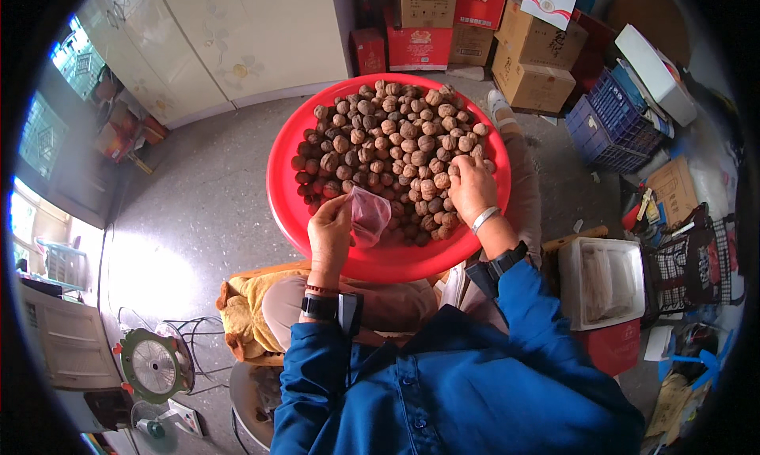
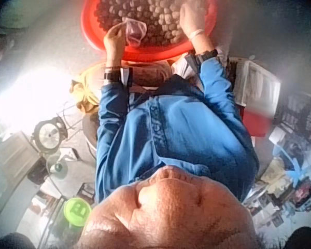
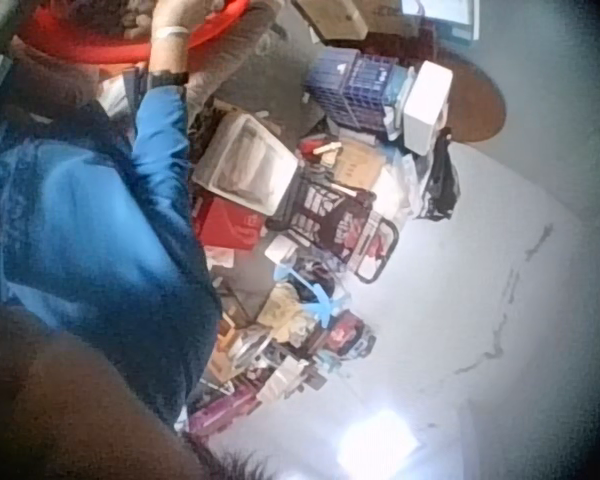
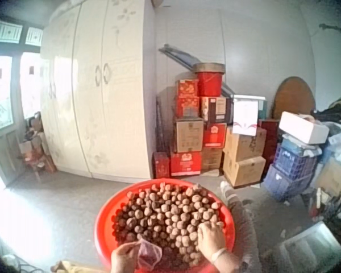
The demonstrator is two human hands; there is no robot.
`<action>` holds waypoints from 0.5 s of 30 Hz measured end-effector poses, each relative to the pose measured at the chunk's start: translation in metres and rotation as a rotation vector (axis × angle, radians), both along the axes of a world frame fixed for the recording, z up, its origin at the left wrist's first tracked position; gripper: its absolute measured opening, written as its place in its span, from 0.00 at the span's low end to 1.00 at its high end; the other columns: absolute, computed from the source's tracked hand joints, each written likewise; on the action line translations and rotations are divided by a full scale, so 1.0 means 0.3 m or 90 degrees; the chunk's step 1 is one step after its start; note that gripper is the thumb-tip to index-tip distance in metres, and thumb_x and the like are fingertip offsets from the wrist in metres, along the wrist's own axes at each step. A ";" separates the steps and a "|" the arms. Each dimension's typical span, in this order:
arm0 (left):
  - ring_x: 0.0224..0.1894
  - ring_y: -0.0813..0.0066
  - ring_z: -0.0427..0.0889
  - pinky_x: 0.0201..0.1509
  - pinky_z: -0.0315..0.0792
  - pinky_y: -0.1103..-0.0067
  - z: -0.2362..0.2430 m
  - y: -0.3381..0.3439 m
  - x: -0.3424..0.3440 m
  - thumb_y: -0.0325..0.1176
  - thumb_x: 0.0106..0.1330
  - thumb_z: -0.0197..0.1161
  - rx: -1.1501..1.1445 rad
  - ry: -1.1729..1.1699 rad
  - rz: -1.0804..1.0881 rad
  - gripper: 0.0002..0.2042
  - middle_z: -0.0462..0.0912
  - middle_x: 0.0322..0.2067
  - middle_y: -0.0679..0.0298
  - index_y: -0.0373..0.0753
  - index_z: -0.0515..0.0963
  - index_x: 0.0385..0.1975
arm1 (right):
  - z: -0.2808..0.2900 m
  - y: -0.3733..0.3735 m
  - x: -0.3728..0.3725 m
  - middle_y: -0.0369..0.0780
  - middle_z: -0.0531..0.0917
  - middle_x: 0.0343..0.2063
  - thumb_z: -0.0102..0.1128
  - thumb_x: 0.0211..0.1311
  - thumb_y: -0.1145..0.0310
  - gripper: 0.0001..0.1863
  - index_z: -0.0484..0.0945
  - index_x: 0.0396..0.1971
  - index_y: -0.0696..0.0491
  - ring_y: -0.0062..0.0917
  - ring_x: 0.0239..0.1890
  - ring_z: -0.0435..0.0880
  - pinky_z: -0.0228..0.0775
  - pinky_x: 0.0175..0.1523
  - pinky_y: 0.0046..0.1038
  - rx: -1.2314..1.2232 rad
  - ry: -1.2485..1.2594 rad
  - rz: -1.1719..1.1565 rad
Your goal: Picking walnuts from a large red basin and placing them into small clear plastic bags.
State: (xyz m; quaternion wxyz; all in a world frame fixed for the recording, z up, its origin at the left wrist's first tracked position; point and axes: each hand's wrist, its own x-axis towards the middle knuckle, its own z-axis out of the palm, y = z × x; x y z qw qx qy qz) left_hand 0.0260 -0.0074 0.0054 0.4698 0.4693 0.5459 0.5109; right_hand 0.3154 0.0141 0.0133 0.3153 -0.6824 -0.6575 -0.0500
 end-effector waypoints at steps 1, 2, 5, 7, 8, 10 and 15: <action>0.16 0.87 0.72 0.19 0.67 0.84 -0.002 0.002 -0.002 0.36 0.74 0.64 0.002 -0.002 -0.002 0.12 0.81 0.23 0.70 0.35 0.85 0.48 | -0.009 0.010 0.013 0.48 0.79 0.43 0.67 0.56 0.73 0.13 0.78 0.42 0.51 0.49 0.48 0.79 0.74 0.52 0.47 -0.025 -0.029 -0.010; 0.16 0.87 0.72 0.19 0.67 0.84 -0.004 0.001 -0.004 0.36 0.74 0.64 0.002 -0.002 -0.001 0.12 0.81 0.23 0.70 0.35 0.85 0.48 | -0.015 0.018 0.027 0.48 0.79 0.47 0.69 0.54 0.74 0.16 0.78 0.44 0.49 0.50 0.49 0.79 0.75 0.53 0.47 -0.050 -0.058 -0.021; 0.16 0.87 0.72 0.19 0.67 0.84 0.000 0.001 0.000 0.36 0.74 0.64 -0.004 0.002 -0.001 0.12 0.81 0.23 0.71 0.35 0.85 0.48 | -0.013 0.030 0.034 0.48 0.78 0.47 0.70 0.54 0.73 0.17 0.78 0.44 0.50 0.50 0.51 0.78 0.75 0.54 0.48 -0.116 -0.064 -0.026; 0.15 0.86 0.69 0.17 0.65 0.84 0.002 0.000 0.003 0.36 0.74 0.65 0.005 -0.008 0.003 0.13 0.79 0.21 0.69 0.32 0.84 0.47 | -0.026 0.043 0.039 0.48 0.78 0.47 0.70 0.54 0.73 0.17 0.78 0.44 0.50 0.51 0.50 0.78 0.74 0.54 0.48 -0.127 -0.066 -0.025; 0.15 0.86 0.69 0.17 0.65 0.84 0.003 -0.002 0.001 0.36 0.74 0.65 0.005 -0.008 0.004 0.13 0.79 0.21 0.69 0.32 0.84 0.47 | -0.033 0.049 0.040 0.49 0.78 0.48 0.70 0.54 0.73 0.17 0.78 0.44 0.50 0.51 0.50 0.79 0.74 0.54 0.47 -0.138 -0.068 -0.026; 0.15 0.86 0.69 0.17 0.65 0.84 0.008 -0.005 0.000 0.36 0.74 0.65 0.002 -0.002 0.000 0.13 0.79 0.20 0.69 0.32 0.84 0.47 | -0.038 0.057 0.035 0.49 0.78 0.47 0.70 0.55 0.72 0.16 0.78 0.43 0.51 0.51 0.50 0.79 0.74 0.54 0.47 -0.128 -0.060 -0.037; 0.16 0.87 0.72 0.18 0.67 0.84 -0.001 0.002 -0.002 0.34 0.74 0.63 -0.003 0.023 -0.009 0.12 0.81 0.23 0.70 0.35 0.85 0.49 | -0.062 0.066 0.051 0.51 0.80 0.44 0.69 0.57 0.68 0.12 0.78 0.38 0.56 0.50 0.47 0.80 0.74 0.53 0.47 -0.021 -0.091 -0.037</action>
